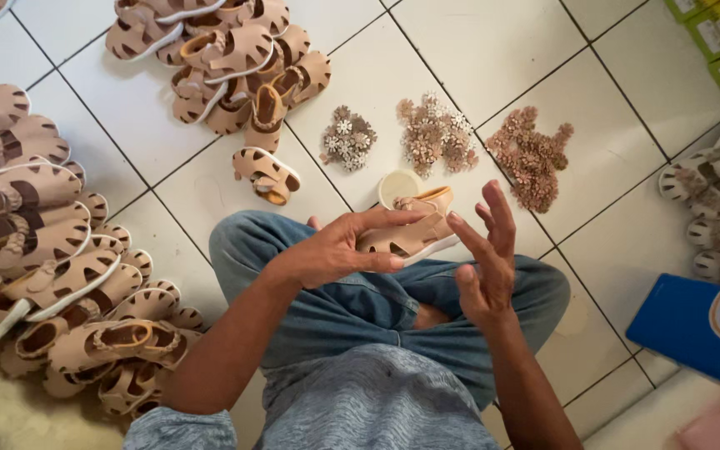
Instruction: The person pours a liquid from a metal can into a small cup, then repeatedly picks up small shoes and applies the liquid to the white soles using their fingers. The shoes are placed on the floor after treatment.
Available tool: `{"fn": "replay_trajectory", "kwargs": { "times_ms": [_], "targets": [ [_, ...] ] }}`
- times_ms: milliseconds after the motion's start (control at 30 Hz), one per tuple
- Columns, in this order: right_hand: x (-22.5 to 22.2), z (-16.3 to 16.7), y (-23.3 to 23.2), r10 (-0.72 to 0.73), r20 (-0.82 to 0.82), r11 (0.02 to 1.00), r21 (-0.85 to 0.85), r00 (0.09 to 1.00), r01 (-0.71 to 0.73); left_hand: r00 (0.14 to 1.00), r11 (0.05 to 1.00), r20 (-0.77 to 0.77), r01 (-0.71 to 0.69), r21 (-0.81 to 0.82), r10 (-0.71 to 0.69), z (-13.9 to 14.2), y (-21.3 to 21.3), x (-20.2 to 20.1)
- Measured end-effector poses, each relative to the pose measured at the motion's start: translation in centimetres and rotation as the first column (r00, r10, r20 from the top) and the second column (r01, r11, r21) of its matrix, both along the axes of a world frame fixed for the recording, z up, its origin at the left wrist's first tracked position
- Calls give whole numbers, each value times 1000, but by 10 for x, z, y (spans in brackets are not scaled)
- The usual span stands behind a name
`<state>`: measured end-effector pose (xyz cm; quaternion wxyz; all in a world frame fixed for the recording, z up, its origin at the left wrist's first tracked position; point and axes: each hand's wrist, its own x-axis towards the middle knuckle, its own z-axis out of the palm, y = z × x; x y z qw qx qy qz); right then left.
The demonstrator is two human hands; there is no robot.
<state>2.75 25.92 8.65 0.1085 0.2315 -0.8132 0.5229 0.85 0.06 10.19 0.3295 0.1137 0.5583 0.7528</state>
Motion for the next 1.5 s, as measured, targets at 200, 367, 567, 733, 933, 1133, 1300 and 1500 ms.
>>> {"fn": "replay_trajectory", "kwargs": {
  "times_ms": [200,367,567,733,933,1133,1300,1500],
  "targets": [
    [2,2,1,8,-30,993,118,1000,-4,1000,998,-4,26,64,-25,4,1,6],
    [6,5,5,20,-86,967,257,996,3,999,998,14,49,39,-50,9,0,9],
    [3,6,12,66,-255,912,408,965,45,994,995,-47,94,12,-94,13,-5,10],
    [-1,7,23,127,-346,872,485,930,61,995,995,-2,103,16,-103,10,-6,10],
    [-5,0,24,155,-381,893,449,911,36,996,996,-27,87,-5,-87,5,-5,11],
    [-3,3,22,53,-238,918,393,970,47,994,994,-39,104,43,-103,4,-4,10],
    [2,17,16,38,-114,966,257,993,-7,994,994,-22,111,13,-111,8,-7,10],
    [-16,39,10,42,118,996,75,992,-52,991,992,-41,125,-31,-126,9,-6,13]
  ]
}}
